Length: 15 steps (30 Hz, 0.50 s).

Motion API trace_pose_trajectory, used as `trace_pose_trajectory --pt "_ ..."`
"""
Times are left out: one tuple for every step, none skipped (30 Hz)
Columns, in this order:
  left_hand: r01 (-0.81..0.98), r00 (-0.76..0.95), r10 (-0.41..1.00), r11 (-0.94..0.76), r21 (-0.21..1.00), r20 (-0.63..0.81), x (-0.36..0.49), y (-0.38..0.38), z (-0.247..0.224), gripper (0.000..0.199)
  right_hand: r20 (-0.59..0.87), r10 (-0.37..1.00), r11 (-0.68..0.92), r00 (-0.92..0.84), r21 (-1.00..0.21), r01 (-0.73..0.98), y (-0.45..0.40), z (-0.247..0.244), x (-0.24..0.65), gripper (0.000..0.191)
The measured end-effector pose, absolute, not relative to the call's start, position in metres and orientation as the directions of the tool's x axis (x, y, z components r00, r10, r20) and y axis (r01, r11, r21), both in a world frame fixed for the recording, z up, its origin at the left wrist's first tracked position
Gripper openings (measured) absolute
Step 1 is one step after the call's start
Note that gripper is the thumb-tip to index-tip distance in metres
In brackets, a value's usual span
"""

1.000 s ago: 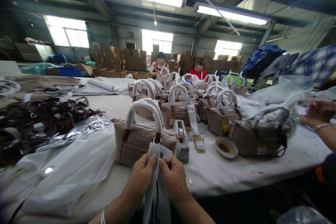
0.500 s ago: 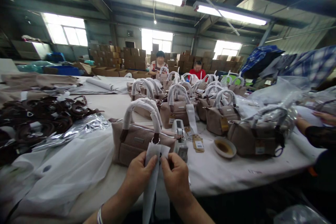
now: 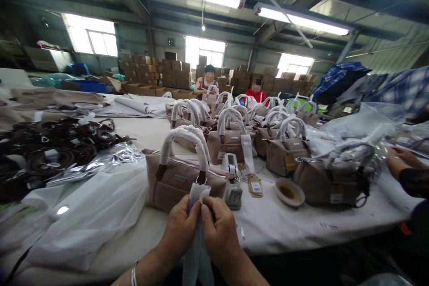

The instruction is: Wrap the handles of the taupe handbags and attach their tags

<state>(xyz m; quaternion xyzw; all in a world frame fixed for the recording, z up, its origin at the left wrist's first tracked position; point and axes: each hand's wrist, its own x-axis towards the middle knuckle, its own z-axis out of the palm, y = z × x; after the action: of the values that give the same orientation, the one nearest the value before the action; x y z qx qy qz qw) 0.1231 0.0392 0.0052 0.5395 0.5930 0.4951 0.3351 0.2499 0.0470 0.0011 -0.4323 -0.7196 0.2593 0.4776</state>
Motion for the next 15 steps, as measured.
trace_pose_trajectory --pt "0.29 -0.198 0.971 -0.073 0.954 0.134 0.123 0.039 0.004 0.026 0.463 0.862 0.507 -0.207 -0.782 0.362 0.046 0.003 0.251 0.02" --pt "0.269 -0.196 0.972 -0.075 0.96 0.13 0.123 0.039 0.004 0.028 0.464 0.852 0.523 -0.242 -0.778 0.348 0.045 0.006 0.251 0.022" --pt "0.247 -0.187 0.974 -0.078 0.966 0.127 0.123 0.039 0.003 0.031 0.466 0.841 0.537 -0.274 -0.774 0.334 0.044 0.008 0.252 0.023" --pt "0.228 -0.171 0.977 -0.083 0.97 0.124 0.123 0.039 0.004 0.034 0.467 0.831 0.551 -0.304 -0.77 0.322 0.043 0.01 0.252 0.025" --pt "0.217 -0.155 0.98 -0.088 0.972 0.123 0.123 0.039 0.004 0.036 0.466 0.822 0.56 -0.327 -0.767 0.314 0.042 0.011 0.252 0.026" --pt "0.215 -0.144 0.982 -0.088 0.973 0.121 0.123 0.039 0.005 0.038 0.465 0.815 0.567 -0.347 -0.763 0.31 0.041 0.012 0.251 0.027" --pt "0.219 -0.141 0.983 -0.082 0.972 0.115 0.123 0.039 0.005 0.039 0.465 0.808 0.575 -0.362 -0.757 0.311 0.039 0.013 0.251 0.028" --pt "0.222 -0.145 0.984 -0.073 0.972 0.107 0.123 0.038 0.006 0.04 0.465 0.801 0.584 -0.378 -0.748 0.317 0.038 0.013 0.251 0.029" --pt "0.219 -0.154 0.983 -0.062 0.974 0.098 0.123 0.039 0.006 0.04 0.465 0.791 0.596 -0.397 -0.733 0.328 0.037 0.014 0.251 0.03" --pt "0.208 -0.161 0.983 -0.054 0.977 0.089 0.124 0.039 0.006 0.039 0.466 0.781 0.61 -0.416 -0.712 0.348 0.037 0.014 0.252 0.031" --pt "0.188 -0.167 0.983 -0.048 0.981 0.08 0.124 0.039 0.006 0.038 0.463 0.77 0.626 -0.44 -0.682 0.378 0.036 0.014 0.252 0.031" --pt "0.166 -0.172 0.983 -0.042 0.985 0.071 0.125 0.04 0.006 0.037 0.455 0.761 0.64 -0.463 -0.643 0.42 0.035 0.014 0.253 0.031" --pt "0.142 -0.176 0.982 -0.036 0.989 0.061 0.125 0.04 0.007 0.035 0.441 0.756 0.649 -0.483 -0.597 0.471 0.035 0.014 0.254 0.031" --pt "0.118 -0.182 0.982 -0.028 0.993 0.049 0.126 0.041 0.007 0.034 0.425 0.756 0.653 -0.499 -0.544 0.526 0.034 0.015 0.254 0.031" --pt "0.094 -0.188 0.982 -0.018 0.995 0.035 0.126 0.041 0.007 0.033 0.408 0.758 0.653 -0.509 -0.488 0.579 0.033 0.015 0.254 0.031"
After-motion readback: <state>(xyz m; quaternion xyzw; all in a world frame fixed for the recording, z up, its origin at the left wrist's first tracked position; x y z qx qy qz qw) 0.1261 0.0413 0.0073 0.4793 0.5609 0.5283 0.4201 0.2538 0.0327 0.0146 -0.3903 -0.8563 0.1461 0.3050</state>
